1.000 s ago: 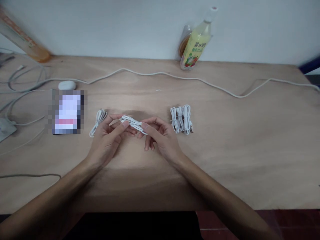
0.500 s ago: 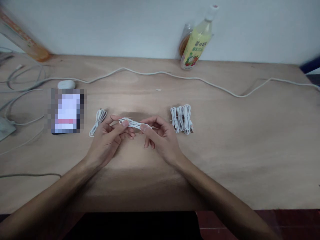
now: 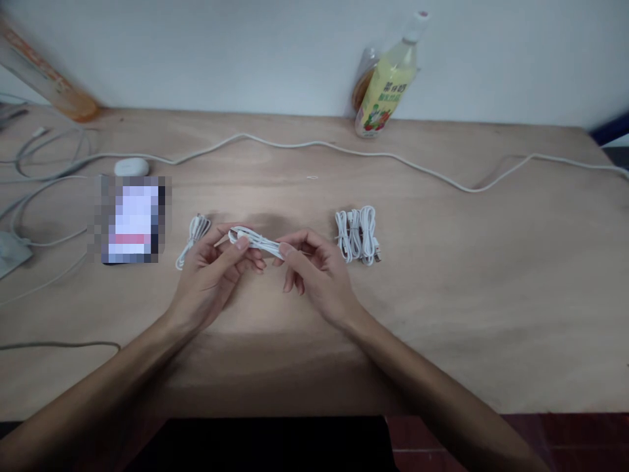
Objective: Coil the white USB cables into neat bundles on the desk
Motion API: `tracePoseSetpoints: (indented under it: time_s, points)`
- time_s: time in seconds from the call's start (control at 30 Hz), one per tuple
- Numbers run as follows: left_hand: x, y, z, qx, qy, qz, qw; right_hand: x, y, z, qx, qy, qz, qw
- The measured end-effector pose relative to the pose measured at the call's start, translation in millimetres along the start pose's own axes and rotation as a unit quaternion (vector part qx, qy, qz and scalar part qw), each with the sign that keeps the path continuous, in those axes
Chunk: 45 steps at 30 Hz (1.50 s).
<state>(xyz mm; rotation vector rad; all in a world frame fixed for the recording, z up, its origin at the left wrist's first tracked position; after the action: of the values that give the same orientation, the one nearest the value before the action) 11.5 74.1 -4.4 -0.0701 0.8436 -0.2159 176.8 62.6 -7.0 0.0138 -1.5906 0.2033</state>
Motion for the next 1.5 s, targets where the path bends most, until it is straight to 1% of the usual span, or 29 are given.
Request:
tracePoseSetpoints:
  time_s: [0.27, 0.6, 0.73, 0.93, 1.13, 1.33, 1.5]
  points:
    - [-4.7, -3.2, 3.3, 0.019, 0.062, 0.032, 0.997, -0.2, -1.1, 0.5, 0.003, 0.021, 0.008, 1.000]
    - [-8.9, -5.7, 7.8, 0.024, 0.077, 0.053, 0.995, -1.5, -0.5, 0.7, 0.010, 0.019, 0.017, 1.000]
    - [-10.2, -6.7, 9.4, 0.037, 0.086, 0.061, 0.994, -2.5, -0.3, -0.1, 0.007, 0.014, 0.019, 1.000]
    - [-11.6, -8.1, 11.3, 0.038, 0.104, 0.067, 0.992, -1.7, -0.1, 0.0, 0.000, 0.013, 0.017, 1.000]
    - [-12.1, -7.9, 10.3, 0.025, 0.105, 0.058, 0.992, -0.9, 0.2, -0.2, 0.001, 0.009, 0.016, 1.000]
    - [-8.2, -5.2, 3.8, 0.009, 0.112, 0.041, 0.993, -2.6, 0.4, 0.7, 0.019, 0.004, -0.001, 1.000]
    - [-1.5, -4.2, 0.0, 0.004, 0.074, 0.003, 0.997, 0.0, -0.6, 1.9, 0.025, -0.006, -0.005, 1.000]
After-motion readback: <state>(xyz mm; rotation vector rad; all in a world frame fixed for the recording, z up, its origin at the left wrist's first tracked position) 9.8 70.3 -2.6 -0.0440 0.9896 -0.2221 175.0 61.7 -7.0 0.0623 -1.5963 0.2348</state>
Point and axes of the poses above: each hand's wrist, its own y-axis towards the middle knuckle, its own z-axis out of the palm, x = y × z, the point moved 6 cm from there along y, towards the middle knuckle, and after that the axes turned 15 degrees about -y, right-handed, at the moved point
